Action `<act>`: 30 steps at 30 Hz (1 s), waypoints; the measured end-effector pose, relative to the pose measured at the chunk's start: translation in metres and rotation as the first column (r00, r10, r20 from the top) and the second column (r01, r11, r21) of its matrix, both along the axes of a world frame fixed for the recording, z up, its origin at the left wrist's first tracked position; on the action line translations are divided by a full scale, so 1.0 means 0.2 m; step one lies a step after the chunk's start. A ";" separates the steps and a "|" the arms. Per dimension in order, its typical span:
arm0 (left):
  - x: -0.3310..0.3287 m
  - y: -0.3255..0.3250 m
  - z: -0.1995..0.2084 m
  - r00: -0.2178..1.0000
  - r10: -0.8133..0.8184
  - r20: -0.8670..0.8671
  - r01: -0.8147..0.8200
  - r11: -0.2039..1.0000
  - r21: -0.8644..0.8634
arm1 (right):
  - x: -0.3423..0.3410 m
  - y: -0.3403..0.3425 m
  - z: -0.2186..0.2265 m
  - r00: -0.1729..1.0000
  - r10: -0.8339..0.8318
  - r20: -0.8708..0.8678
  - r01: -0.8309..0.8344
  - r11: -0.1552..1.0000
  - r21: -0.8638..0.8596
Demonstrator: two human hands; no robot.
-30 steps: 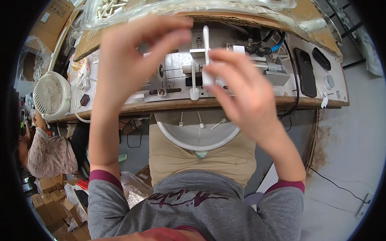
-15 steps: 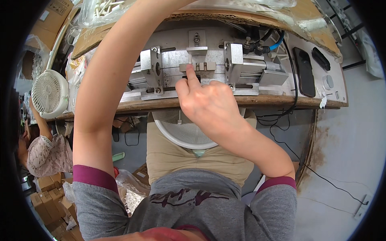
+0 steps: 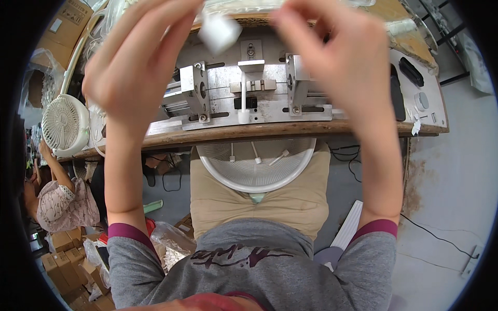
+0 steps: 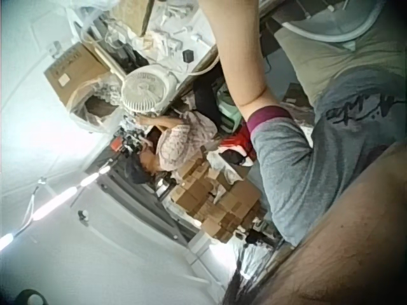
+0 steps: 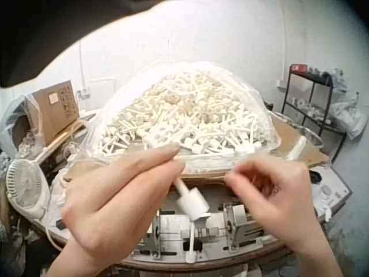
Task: Assembling small white plastic components using a pneumatic press machine at a workshop station.
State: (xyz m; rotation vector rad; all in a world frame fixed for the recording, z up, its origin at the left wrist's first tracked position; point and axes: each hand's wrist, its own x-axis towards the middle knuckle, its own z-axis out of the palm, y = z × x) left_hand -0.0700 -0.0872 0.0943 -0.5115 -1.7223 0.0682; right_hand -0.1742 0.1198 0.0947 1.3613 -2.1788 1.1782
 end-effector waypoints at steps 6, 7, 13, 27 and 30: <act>0.37 0.29 -0.18 0.788 -0.081 0.610 -0.135 0.944 0.300 | -0.30 -0.23 0.10 0.995 -0.033 -0.089 0.050 0.979 0.196; 0.39 0.31 -0.25 0.776 -0.035 0.629 -0.181 0.944 0.277 | -0.31 -0.27 0.10 0.999 -0.025 -0.025 0.031 0.965 0.261; 0.41 0.37 -0.44 0.699 0.030 0.715 -0.312 0.912 0.267 | -0.27 -0.26 0.07 0.985 0.125 -0.120 -0.086 0.954 0.288; 0.33 0.37 -0.41 0.485 0.207 0.850 -0.395 0.919 0.002 | 0.07 0.03 0.03 0.868 0.279 0.410 -0.337 0.938 0.075; 0.33 0.32 -0.32 0.476 0.107 0.873 -0.354 0.932 0.079 | 0.14 0.09 -0.08 0.884 0.264 0.387 -0.270 0.962 -0.038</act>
